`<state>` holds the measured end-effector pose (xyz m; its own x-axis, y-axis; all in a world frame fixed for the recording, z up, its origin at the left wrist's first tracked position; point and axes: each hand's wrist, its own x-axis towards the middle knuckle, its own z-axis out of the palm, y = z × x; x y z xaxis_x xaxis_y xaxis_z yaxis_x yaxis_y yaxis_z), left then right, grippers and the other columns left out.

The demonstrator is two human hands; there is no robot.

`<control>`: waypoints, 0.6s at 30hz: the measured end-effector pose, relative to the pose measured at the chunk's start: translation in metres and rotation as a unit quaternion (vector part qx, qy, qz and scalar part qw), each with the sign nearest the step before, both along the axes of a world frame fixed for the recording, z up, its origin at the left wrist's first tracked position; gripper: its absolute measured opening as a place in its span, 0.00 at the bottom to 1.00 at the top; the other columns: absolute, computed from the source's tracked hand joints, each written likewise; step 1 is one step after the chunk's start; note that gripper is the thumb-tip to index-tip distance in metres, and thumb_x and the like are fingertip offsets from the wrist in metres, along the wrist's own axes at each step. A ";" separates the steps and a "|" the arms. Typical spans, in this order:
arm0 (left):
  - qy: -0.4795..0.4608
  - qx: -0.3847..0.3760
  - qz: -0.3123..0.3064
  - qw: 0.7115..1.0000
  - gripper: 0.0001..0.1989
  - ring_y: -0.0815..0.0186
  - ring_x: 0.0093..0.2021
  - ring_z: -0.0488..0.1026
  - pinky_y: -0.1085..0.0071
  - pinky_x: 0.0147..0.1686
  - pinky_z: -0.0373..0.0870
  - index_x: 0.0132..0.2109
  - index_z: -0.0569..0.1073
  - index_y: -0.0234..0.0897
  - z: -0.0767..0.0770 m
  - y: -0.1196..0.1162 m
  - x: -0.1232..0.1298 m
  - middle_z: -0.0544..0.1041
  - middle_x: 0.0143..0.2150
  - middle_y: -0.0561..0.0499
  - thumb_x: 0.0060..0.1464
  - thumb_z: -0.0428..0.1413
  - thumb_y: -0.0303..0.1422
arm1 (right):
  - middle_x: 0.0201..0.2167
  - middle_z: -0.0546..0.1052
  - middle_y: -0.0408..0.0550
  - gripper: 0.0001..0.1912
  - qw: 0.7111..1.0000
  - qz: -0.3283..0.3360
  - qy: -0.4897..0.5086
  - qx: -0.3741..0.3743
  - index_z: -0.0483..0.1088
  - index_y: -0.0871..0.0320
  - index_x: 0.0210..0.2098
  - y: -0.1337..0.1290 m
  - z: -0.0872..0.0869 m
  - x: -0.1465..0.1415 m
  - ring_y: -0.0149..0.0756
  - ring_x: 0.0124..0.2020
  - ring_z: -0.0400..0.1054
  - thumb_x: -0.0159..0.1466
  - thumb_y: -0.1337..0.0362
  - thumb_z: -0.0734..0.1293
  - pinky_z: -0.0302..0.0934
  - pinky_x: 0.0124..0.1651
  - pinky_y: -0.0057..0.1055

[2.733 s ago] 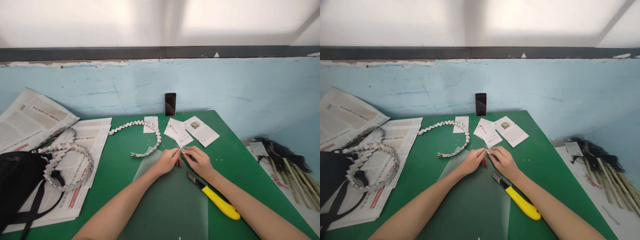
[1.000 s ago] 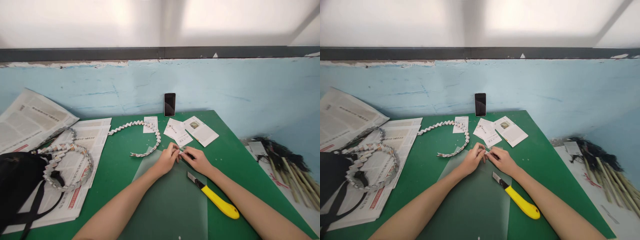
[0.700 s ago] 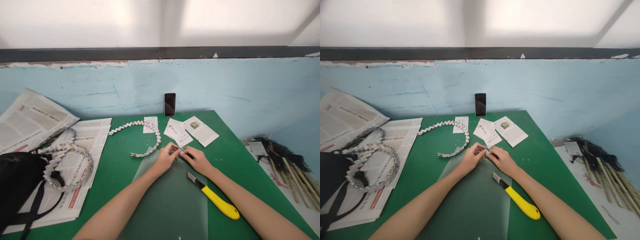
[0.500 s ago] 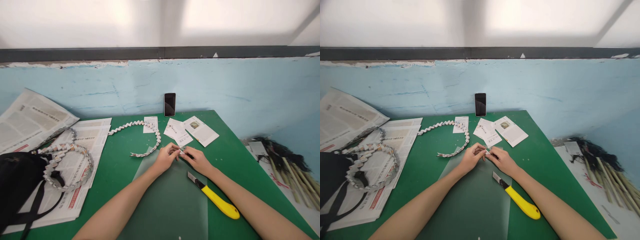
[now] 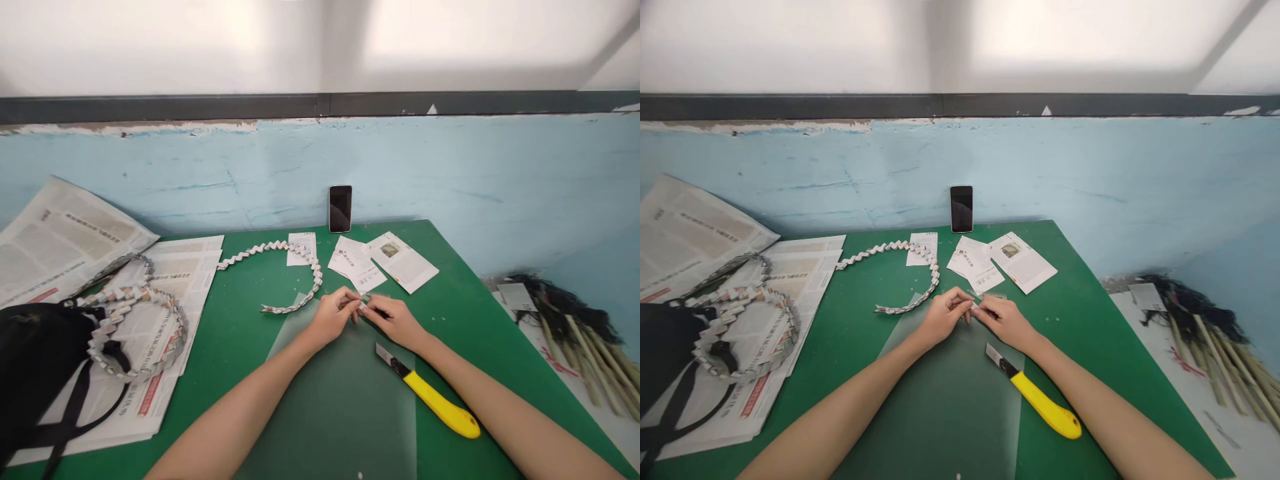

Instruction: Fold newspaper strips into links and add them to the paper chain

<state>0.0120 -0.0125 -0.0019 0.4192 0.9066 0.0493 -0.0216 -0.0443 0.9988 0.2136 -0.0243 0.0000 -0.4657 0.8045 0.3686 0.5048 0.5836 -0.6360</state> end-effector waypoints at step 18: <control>0.051 0.049 -0.026 0.997 0.06 0.68 0.28 0.72 0.73 0.32 0.66 0.37 0.68 0.37 -0.001 -0.003 -0.001 0.72 0.27 0.55 0.64 0.52 0.32 | 0.26 0.69 0.43 0.17 0.999 0.032 -0.036 -0.001 0.68 0.55 0.30 -0.004 0.000 -0.001 0.33 0.28 0.64 0.75 0.57 0.60 0.58 0.32 0.29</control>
<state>0.0114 -0.0154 -0.0032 0.4737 0.8759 0.0917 0.0751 -0.1439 0.9867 0.2127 -0.0278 -0.0002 -0.5413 0.7732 0.3303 0.5112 0.6145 -0.6008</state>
